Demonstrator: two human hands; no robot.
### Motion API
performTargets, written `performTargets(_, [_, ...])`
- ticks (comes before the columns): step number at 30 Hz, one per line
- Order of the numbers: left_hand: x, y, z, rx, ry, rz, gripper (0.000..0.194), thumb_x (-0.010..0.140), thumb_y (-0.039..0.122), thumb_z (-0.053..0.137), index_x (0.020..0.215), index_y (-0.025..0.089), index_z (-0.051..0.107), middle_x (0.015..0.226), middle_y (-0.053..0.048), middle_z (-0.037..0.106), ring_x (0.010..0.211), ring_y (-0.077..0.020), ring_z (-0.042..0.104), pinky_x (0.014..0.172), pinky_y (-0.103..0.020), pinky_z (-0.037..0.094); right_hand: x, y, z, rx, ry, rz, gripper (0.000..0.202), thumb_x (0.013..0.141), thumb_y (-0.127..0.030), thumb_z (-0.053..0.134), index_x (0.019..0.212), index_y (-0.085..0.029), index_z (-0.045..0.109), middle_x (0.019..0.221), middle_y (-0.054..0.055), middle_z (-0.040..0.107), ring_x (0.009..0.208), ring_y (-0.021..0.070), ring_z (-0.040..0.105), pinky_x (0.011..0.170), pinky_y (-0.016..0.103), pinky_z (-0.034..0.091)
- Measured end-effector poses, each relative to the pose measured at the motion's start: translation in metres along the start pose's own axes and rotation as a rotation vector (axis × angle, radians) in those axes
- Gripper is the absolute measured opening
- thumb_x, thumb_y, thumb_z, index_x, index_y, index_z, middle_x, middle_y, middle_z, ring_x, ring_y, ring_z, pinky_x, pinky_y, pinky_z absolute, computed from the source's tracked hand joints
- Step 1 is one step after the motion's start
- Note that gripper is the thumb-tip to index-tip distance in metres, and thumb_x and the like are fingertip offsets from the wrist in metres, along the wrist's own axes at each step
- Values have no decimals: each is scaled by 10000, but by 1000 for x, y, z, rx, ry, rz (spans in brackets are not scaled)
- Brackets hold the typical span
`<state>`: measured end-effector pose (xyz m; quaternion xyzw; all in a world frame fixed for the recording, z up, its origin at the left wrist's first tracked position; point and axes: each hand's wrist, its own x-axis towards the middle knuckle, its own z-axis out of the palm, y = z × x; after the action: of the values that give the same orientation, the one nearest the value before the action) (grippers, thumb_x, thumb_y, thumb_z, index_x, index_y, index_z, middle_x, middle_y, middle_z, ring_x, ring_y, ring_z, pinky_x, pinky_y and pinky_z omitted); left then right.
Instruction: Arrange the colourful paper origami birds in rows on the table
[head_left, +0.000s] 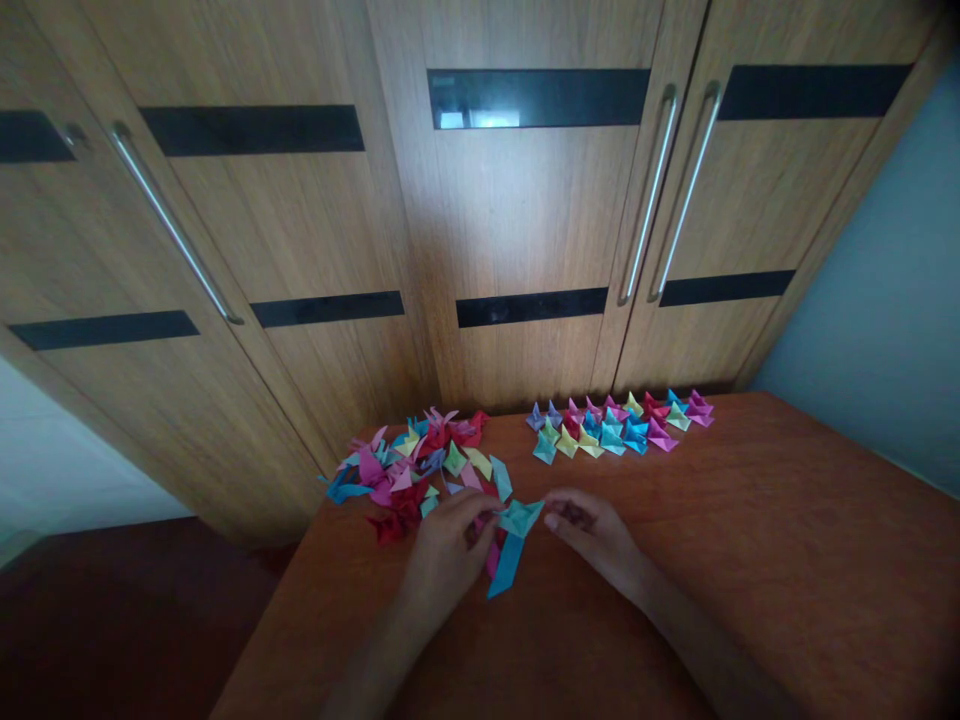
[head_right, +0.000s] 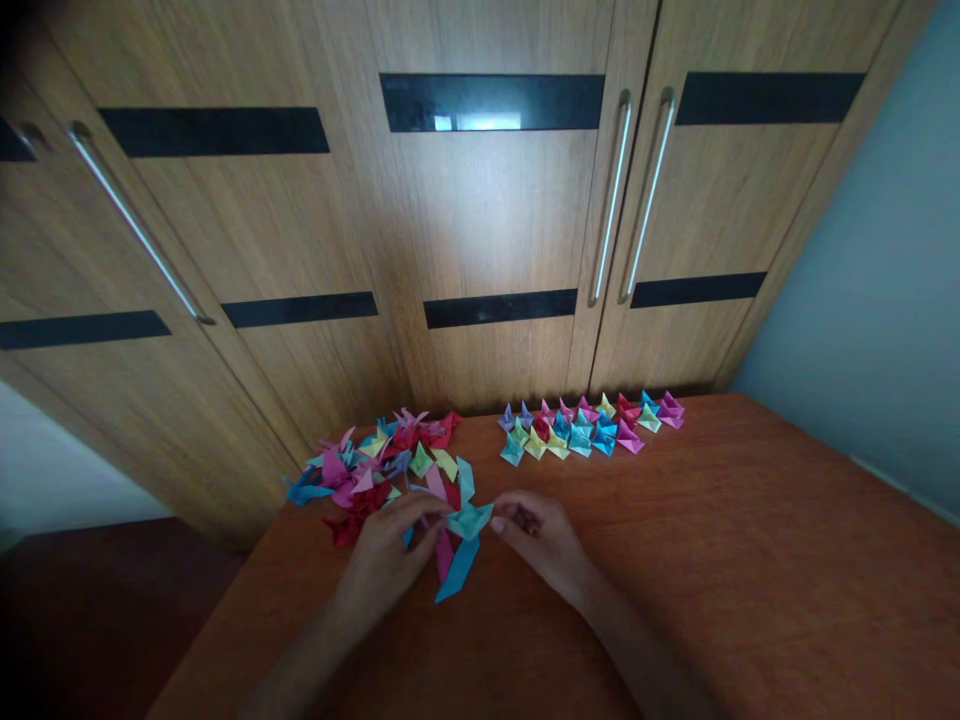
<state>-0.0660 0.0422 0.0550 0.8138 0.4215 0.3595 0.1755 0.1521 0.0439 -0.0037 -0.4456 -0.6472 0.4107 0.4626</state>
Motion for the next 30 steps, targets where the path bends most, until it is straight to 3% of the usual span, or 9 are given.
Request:
performTargets(5, [0, -9, 22, -107, 10, -86, 176, 813, 146, 555, 936, 219, 658, 889, -24, 676, 804, -154, 623, 744, -274, 495, 1, -2, 2, -182, -10, -68, 192, 824, -362, 591, 863, -197, 682, 757, 20, 644, 663, 127, 563, 602, 227, 428])
performTargets(10, [-9, -17, 27, -213, -6, -215, 228, 809, 218, 596, 1032, 220, 646, 958, -39, 682, 832, -169, 633, 762, -293, 507, 0, -8, 1, -229, -10, -93, 196, 832, -362, 579, 815, -202, 690, 731, 19, 636, 653, 128, 563, 586, 223, 418])
performTargets(17, [-11, -12, 25, -196, -36, -141, 100, 809, 208, 599, 832, 208, 697, 856, -47, 679, 775, -168, 618, 702, -266, 495, -2, -11, 2, -280, -63, -106, 224, 835, -390, 566, 803, -216, 704, 715, 25, 647, 652, 143, 568, 591, 236, 431])
performTargets(24, [-12, -9, 24, -191, -19, -139, 163, 852, 220, 544, 871, 216, 707, 888, -49, 685, 822, -171, 629, 738, -261, 495, -3, -8, 0, -271, -86, -114, 244, 859, -386, 543, 825, -230, 727, 756, 23, 689, 688, 149, 605, 618, 235, 450])
performTargets(27, [-11, -6, 20, -218, 21, -148, 223, 892, 265, 494, 977, 214, 693, 962, -62, 684, 888, -180, 629, 798, -285, 492, 1, -3, -10, -236, -23, -94, 246, 848, -394, 555, 850, -218, 727, 761, 24, 698, 690, 154, 622, 625, 239, 474])
performTargets(30, [-11, -5, 17, -220, 65, -169, 235, 889, 282, 501, 1024, 211, 680, 984, -64, 684, 894, -184, 631, 795, -290, 496, 6, 8, -41, -255, 225, -67, 285, 811, -438, 579, 840, -194, 722, 802, 41, 711, 716, 177, 637, 642, 261, 495])
